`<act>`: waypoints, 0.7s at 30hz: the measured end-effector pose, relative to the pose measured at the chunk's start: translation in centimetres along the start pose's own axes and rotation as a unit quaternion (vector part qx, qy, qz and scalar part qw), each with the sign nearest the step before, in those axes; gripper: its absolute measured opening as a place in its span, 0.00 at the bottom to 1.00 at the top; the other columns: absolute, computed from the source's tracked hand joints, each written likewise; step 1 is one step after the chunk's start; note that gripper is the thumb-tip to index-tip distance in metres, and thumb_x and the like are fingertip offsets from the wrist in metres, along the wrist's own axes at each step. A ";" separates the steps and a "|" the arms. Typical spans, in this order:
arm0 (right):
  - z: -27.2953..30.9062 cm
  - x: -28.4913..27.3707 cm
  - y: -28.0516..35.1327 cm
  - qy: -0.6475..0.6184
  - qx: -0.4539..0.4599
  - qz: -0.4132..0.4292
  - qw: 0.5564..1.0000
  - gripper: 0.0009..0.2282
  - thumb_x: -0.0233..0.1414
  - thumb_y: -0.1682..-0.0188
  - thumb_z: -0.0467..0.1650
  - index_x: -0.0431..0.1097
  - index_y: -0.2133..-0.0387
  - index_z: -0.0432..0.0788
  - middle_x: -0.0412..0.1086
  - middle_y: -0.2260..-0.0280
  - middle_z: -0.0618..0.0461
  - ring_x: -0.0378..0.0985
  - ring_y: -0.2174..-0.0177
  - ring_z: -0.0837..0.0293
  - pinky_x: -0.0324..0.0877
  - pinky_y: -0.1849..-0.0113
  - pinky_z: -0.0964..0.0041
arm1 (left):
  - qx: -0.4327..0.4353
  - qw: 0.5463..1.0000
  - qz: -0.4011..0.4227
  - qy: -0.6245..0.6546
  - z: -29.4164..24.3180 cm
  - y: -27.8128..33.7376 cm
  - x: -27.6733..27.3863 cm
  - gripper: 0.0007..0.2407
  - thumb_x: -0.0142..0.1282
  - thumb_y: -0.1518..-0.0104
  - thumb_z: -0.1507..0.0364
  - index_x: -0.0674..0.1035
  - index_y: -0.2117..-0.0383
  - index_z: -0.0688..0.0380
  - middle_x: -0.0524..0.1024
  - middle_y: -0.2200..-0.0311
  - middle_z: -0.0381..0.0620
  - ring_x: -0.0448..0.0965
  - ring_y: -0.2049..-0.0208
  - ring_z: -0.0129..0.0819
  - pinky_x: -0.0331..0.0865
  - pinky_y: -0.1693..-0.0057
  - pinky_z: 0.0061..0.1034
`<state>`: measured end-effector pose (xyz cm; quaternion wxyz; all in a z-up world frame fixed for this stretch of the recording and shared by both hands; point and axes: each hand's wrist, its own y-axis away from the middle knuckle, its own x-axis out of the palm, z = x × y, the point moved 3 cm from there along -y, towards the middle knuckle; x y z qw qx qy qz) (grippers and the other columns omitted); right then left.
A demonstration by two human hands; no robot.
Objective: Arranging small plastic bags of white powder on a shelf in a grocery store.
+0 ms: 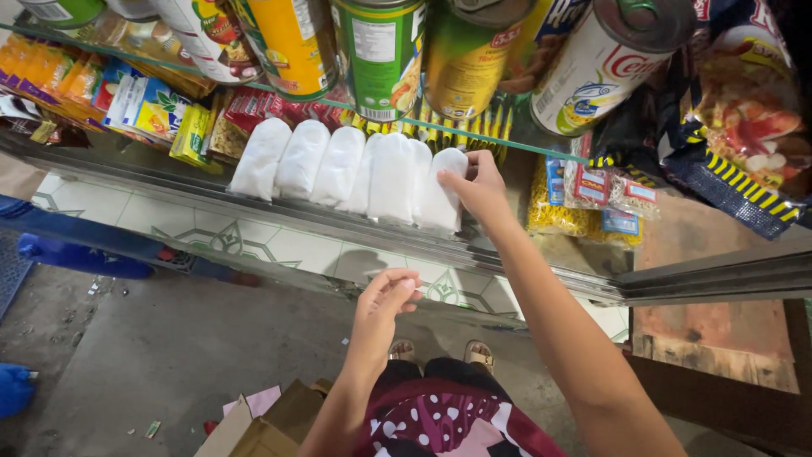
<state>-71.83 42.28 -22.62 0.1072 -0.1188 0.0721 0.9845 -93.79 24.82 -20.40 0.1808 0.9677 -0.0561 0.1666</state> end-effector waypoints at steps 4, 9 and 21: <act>1.7 -0.4 2.2 -0.013 -0.042 -0.011 0.999 0.26 0.67 0.61 0.33 0.64 0.52 0.40 0.73 0.65 0.47 0.78 0.68 0.60 0.75 0.67 0.67 | 0.009 1.000 0.009 -0.004 -0.1 -0.4 0.4 0.10 0.52 0.39 0.71 0.81 0.57 0.60 0.81 0.61 0.43 0.79 0.59 0.29 0.71 0.51 0.25; 3.7 -2.1 4.6 -0.043 -0.052 -0.035 0.997 0.30 0.68 0.65 0.30 0.59 0.50 0.41 0.73 0.67 0.49 0.78 0.68 0.60 0.75 0.68 0.65 | 0.025 0.999 0.023 -0.012 -0.7 -0.8 1.1 0.11 0.53 0.40 0.70 0.80 0.55 0.60 0.80 0.59 0.45 0.78 0.58 0.29 0.70 0.51 0.24; 9.9 -1.6 11.9 -0.148 -0.078 0.204 0.965 0.31 0.66 0.64 0.21 0.58 0.47 0.42 0.76 0.67 0.49 0.81 0.65 0.60 0.77 0.64 0.66 | 0.073 0.992 0.098 0.034 -3.9 -2.2 3.2 0.30 0.60 0.45 0.73 0.60 0.35 0.59 0.72 0.47 0.53 0.77 0.51 0.39 0.78 0.49 0.35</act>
